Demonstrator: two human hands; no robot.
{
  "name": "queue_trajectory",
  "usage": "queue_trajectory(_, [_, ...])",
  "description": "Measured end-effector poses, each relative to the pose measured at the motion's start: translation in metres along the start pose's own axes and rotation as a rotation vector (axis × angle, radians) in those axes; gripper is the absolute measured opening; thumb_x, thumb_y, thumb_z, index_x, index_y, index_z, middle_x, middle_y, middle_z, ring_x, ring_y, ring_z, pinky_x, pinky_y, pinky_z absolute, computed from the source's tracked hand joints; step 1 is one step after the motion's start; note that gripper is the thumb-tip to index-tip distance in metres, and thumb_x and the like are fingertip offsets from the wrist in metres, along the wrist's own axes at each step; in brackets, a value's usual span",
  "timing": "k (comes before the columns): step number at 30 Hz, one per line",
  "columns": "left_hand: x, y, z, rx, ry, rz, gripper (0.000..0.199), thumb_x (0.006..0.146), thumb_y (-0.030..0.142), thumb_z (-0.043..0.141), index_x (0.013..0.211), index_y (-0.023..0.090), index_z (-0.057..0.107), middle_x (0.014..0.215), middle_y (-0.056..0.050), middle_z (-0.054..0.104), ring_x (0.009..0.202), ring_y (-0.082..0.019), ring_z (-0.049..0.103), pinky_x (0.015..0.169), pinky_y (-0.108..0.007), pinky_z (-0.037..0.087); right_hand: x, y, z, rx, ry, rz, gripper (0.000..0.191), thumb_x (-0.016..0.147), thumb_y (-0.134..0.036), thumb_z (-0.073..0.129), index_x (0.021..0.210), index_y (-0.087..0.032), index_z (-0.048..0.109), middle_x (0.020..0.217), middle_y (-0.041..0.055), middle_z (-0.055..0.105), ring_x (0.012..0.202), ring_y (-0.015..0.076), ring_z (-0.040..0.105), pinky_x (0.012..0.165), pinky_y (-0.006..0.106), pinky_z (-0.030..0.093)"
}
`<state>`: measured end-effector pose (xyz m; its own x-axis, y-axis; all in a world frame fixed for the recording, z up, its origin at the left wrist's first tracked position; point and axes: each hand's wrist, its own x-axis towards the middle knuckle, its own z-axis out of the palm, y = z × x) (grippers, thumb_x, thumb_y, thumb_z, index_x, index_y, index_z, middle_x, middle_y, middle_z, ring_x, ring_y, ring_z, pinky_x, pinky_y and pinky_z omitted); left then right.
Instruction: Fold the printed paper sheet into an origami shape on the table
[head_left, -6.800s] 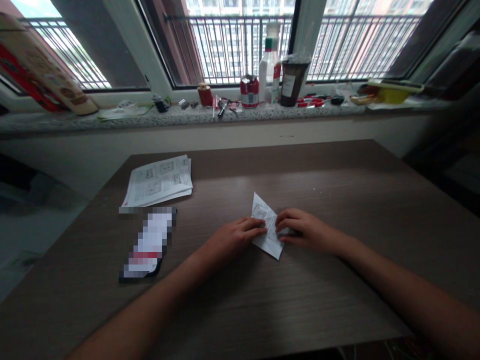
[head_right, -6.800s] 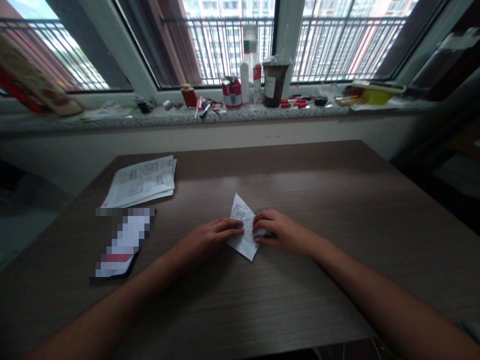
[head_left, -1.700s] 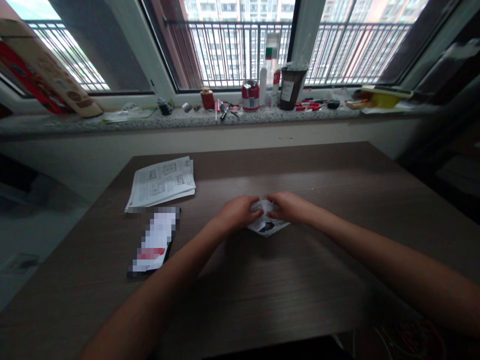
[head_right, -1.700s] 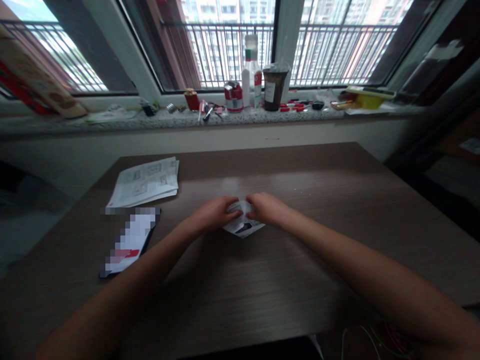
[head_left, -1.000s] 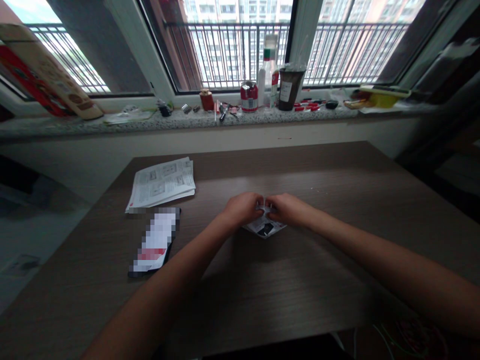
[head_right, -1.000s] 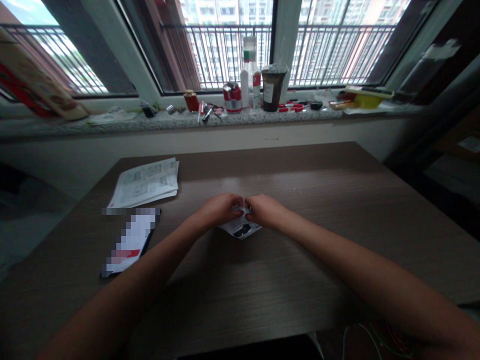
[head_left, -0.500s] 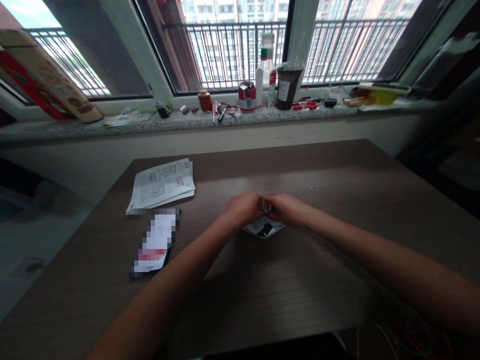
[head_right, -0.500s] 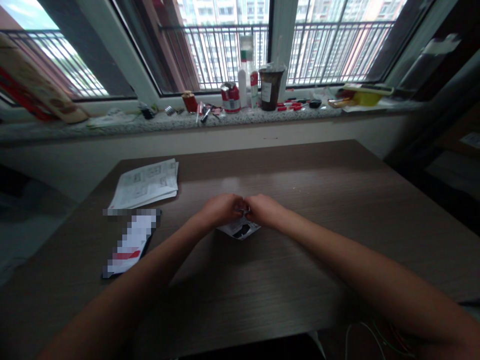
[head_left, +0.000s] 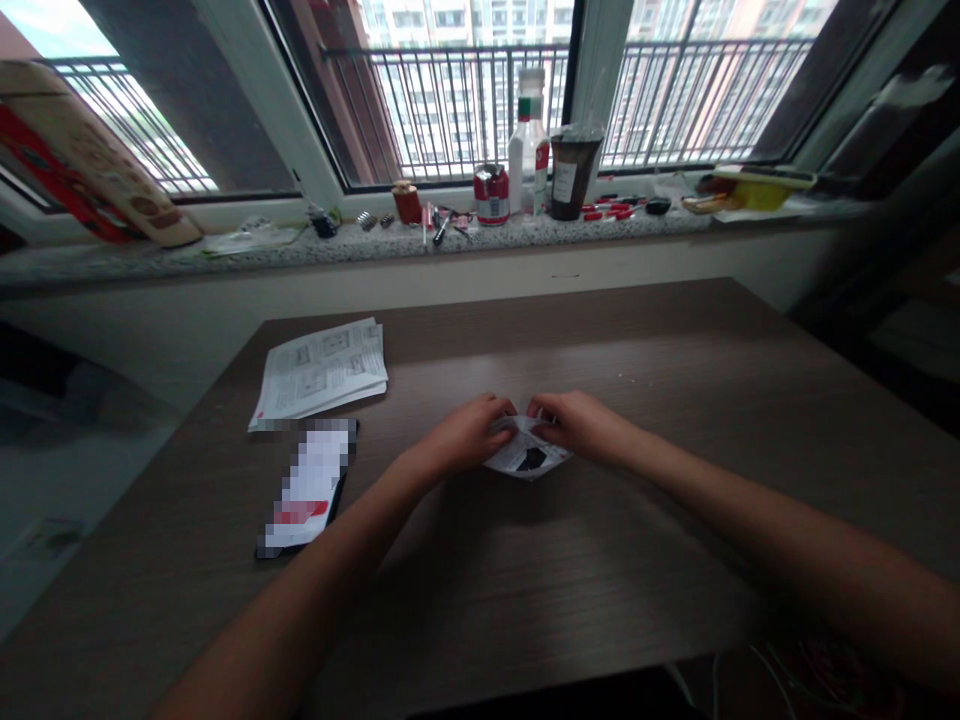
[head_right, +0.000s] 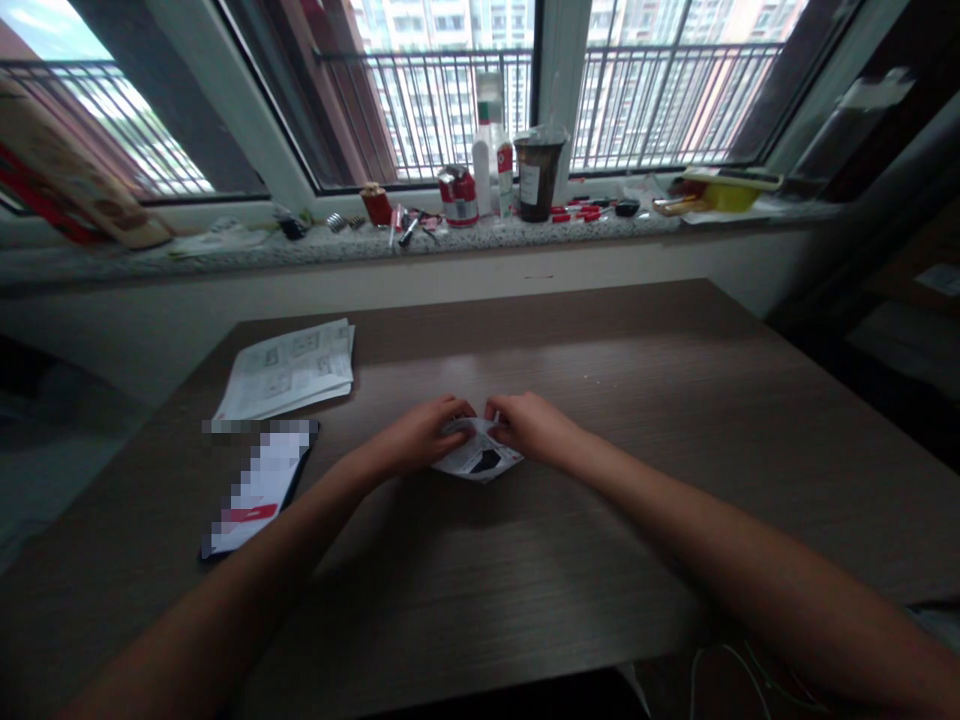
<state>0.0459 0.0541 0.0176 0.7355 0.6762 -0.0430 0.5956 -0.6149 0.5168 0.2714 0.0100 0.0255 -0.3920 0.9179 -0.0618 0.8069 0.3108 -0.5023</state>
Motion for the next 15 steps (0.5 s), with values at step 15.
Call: queue_trajectory(15, [-0.026,0.012,0.005,-0.46,0.065,0.019,0.017,0.098,0.022,0.06,0.114,0.022,0.054,0.105,-0.004,0.07,0.091,-0.017,0.067,0.076,-0.026,0.049,-0.033,-0.003,-0.007,0.378,0.052,-0.122,0.023,0.096,-0.04,0.067,0.107,-0.021,0.061,0.088,0.0007,0.067,0.075,0.0143,0.059,0.066,0.026,0.043])
